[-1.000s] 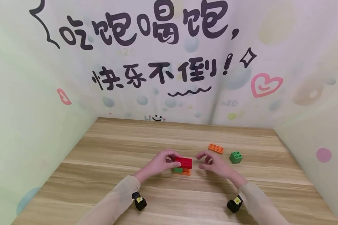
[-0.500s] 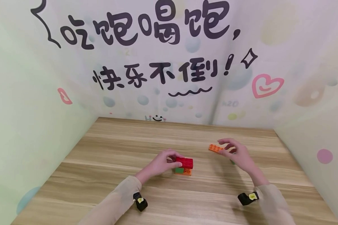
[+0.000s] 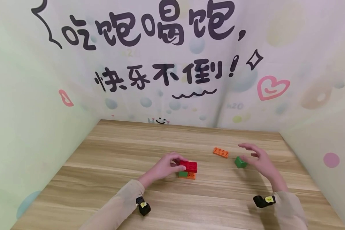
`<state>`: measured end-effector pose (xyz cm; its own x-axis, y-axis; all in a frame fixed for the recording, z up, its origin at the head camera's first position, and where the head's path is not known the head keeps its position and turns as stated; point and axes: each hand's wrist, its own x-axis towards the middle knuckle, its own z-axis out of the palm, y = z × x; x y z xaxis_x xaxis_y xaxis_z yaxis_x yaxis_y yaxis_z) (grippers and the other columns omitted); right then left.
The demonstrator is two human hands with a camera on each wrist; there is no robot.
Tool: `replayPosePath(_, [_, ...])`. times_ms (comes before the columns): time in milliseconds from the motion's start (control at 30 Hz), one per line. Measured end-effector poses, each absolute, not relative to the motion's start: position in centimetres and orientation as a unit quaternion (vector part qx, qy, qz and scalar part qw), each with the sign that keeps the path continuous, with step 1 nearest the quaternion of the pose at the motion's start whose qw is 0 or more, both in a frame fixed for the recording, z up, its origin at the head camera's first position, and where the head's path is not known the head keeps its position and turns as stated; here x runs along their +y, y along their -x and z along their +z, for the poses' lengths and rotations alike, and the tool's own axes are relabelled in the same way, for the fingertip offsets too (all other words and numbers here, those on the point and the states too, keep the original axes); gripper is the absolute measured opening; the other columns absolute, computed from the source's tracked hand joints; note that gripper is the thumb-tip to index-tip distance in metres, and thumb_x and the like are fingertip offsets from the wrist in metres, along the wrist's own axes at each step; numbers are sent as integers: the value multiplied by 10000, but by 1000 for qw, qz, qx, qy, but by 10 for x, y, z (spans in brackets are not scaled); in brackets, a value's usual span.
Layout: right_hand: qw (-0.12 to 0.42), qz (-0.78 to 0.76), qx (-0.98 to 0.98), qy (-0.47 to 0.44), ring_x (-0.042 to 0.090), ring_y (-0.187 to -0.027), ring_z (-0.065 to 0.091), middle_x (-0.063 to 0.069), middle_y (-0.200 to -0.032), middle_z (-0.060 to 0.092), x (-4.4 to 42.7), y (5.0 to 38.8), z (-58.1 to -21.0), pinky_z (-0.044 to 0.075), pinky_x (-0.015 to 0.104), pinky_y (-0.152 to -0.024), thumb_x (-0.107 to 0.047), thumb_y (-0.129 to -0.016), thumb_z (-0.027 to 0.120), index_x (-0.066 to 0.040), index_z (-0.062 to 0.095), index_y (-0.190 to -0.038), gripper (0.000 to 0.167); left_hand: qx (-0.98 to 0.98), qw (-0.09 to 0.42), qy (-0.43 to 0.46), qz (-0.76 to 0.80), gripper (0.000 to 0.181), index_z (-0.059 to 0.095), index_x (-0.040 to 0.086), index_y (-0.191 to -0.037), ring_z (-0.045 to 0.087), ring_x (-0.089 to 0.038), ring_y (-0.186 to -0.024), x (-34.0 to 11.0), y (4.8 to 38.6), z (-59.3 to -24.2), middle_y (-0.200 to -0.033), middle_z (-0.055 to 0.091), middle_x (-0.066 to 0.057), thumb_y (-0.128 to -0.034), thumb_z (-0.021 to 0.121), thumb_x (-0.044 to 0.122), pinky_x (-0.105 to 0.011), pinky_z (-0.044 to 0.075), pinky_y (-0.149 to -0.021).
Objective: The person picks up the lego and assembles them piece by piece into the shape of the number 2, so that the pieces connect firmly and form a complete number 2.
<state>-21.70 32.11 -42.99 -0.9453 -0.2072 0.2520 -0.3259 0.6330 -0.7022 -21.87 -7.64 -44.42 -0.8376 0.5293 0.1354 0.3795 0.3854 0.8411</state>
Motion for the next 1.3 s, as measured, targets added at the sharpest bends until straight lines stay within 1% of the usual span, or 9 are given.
replayPosePath(100, [53,413,-897,-149,-137,-1157,349,181,-1461,484,331,218,-435,402,383,-945,-225,-959,655,-97,508,-1422,503,827,78,-274,485,277,707,115,-1171,588,-114,-978,-76,219,-444,-1114,657,-59,-901,728,174,-244,553,-855])
replayPosePath(300, [29,404,-900,-160,-148,-1152,395,171,-1460,485,344,218,-446,479,193,-922,-235,-935,689,-110,498,-1432,547,827,75,-279,483,279,703,110,-1175,592,-120,-975,-76,219,-444,-1106,660,-60,-902,725,166,-260,555,-859])
replayPosePath(533, [2,412,-897,-164,45,-1185,531,266,-1424,494,347,220,-454,515,187,-893,-224,-912,714,-58,484,-1431,591,826,72,-282,483,277,701,103,-1176,597,-124,-976,-77,218,-445,-1109,662,-65,-906,720,161,-253,551,-860])
replayPosePath(733, [-19,421,-893,-156,-79,-1091,525,285,-1394,528,347,221,-458,494,135,-857,-191,-922,697,-1,486,-1410,565,825,72,-280,485,279,701,102,-1177,599,-128,-979,-77,217,-444,-1115,661,-70,-905,721,158,-266,552,-865])
replayPosePath(967, [-21,418,-896,-145,-73,-1065,546,265,-1364,567,347,222,-460,477,127,-859,-172,-923,690,-11,520,-1388,521,825,75,-277,487,282,697,95,-1183,598,-141,-988,-77,215,-442,-1128,658,-85,-910,715,164,-298,555,-874])
replayPosePath(1067, [-16,415,-899,-140,63,-1100,621,258,-1347,581,345,222,-459,484,139,-847,-174,-928,687,-15,535,-1376,499,825,74,-278,487,282,698,96,-1182,598,-140,-989,-77,216,-443,-1139,661,-84,-909,717,167,-296,555,-872])
replayPosePath(1200, [-6,412,-902,-133,394,-1153,614,274,-1342,569,341,221,-454,508,164,-810,-169,-941,672,-24,532,-1377,480,825,71,-281,486,282,700,98,-1180,596,-124,-979,-76,216,-444,-1137,668,-73,-905,721,161,-272,553,-865])
replayPosePath(1233, [0,409,-903,-132,385,-1151,613,271,-1335,574,339,221,-452,510,164,-808,-169,-941,672,-30,536,-1374,474,825,70,-281,485,282,699,97,-1179,597,-124,-978,-76,217,-444,-1137,670,-73,-905,721,159,-269,552,-864])
replayPosePath(1300, [16,404,-905,-135,254,-1133,627,256,-1313,594,338,222,-449,515,167,-811,-169,-939,677,-44,551,-1364,461,825,70,-281,485,280,699,96,-1177,598,-125,-977,-76,217,-444,-1134,672,-73,-905,721,157,-262,554,-857])
